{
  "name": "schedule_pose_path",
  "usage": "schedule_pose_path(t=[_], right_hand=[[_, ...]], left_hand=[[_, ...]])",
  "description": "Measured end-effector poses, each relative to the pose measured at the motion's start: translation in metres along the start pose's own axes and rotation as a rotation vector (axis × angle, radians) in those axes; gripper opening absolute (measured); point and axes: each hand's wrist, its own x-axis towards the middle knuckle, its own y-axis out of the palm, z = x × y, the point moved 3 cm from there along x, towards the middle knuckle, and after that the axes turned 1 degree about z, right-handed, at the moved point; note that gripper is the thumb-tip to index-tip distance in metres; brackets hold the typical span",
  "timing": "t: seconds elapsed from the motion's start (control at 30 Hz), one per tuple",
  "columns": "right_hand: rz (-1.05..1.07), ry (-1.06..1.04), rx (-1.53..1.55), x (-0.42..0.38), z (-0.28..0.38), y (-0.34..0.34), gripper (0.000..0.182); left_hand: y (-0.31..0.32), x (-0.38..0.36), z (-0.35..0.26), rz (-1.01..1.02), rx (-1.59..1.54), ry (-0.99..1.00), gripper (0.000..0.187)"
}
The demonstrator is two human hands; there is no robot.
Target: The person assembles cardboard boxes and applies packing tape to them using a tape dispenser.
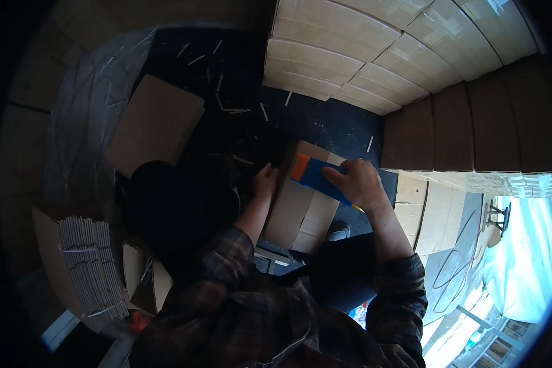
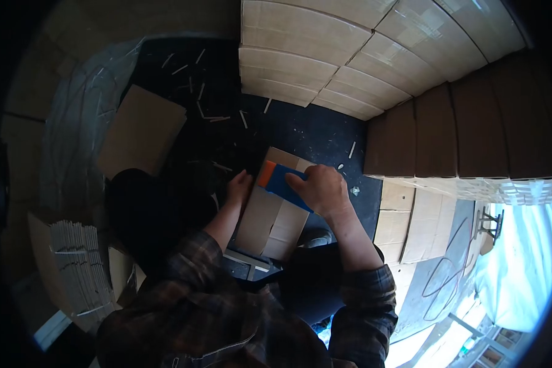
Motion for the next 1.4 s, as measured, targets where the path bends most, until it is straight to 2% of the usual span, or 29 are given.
schedule_pose_path(t=[0.17,0.2,0.23,0.3,0.33,0.37,0.43,0.47,0.53,0.57,0.63,0.67,0.73,0.87,0.93,1.1,1.17,1.4], right_hand=[[0.004,0.027,0.019,0.001,0.000,-0.003,0.055],[0.005,0.030,0.031,0.000,0.000,-0.002,0.055],[-0.001,0.020,0.035,0.001,0.000,-0.002,0.055],[-0.017,0.021,0.048,0.001,-0.003,-0.005,0.055],[-0.016,0.006,0.054,0.002,-0.003,-0.007,0.055],[-0.011,-0.008,0.061,0.000,-0.004,-0.006,0.055],[-0.020,-0.022,0.063,-0.001,-0.009,-0.007,0.055],[-0.029,-0.043,0.055,-0.001,-0.010,-0.009,0.056],[-0.038,-0.067,0.054,-0.002,-0.009,-0.012,0.057],[-0.040,-0.088,0.044,-0.004,-0.009,-0.013,0.058],[-0.060,-0.107,0.044,-0.008,-0.007,-0.014,0.058],[-0.071,-0.125,0.036,-0.009,-0.006,-0.015,0.058],[-0.061,-0.130,0.037,-0.006,-0.009,-0.011,0.058],[-0.057,-0.169,0.004,0.001,-0.010,-0.005,0.058],[-0.027,-0.169,-0.001,0.003,-0.010,-0.005,0.059],[0.044,-0.228,-0.014,0.004,-0.013,-0.011,0.062],[0.167,-0.221,0.021,0.007,-0.015,-0.011,0.059],[0.116,-0.256,0.078,0.003,-0.025,-0.005,0.059]], left_hand=[[-0.007,-0.072,-0.063,0.302,-0.278,0.395,0.052],[-0.001,-0.052,-0.040,0.252,-0.181,0.467,0.056],[-0.008,-0.052,-0.039,0.259,-0.169,0.470,0.056],[-0.021,-0.047,-0.028,0.315,0.076,0.023,0.056],[-0.027,-0.050,-0.029,0.178,0.123,0.127,0.044],[-0.027,-0.062,-0.019,0.184,0.135,0.127,0.044],[-0.044,-0.139,-0.068,-0.102,0.302,0.856,0.031],[-0.041,-0.149,-0.066,-0.101,0.309,0.866,0.031],[-0.023,-0.176,-0.067,0.256,0.646,1.330,0.040],[-0.017,-0.177,-0.071,0.258,0.656,1.335,0.040],[0.002,-0.181,-0.079,0.544,0.820,1.509,0.061],[0.005,-0.179,-0.083,0.547,0.824,1.513,0.061],[0.012,-0.171,-0.076,0.593,1.158,1.547,0.078],[0.018,-0.160,-0.066,0.586,1.373,1.552,0.083],[0.020,-0.159,-0.063,0.430,1.519,1.614,0.087],[0.021,-0.156,-0.060,0.440,1.439,1.608,0.083],[0.021,-0.155,-0.059,0.472,1.377,1.582,0.082],[0.021,-0.154,-0.057,0.473,1.432,1.549,0.067]])
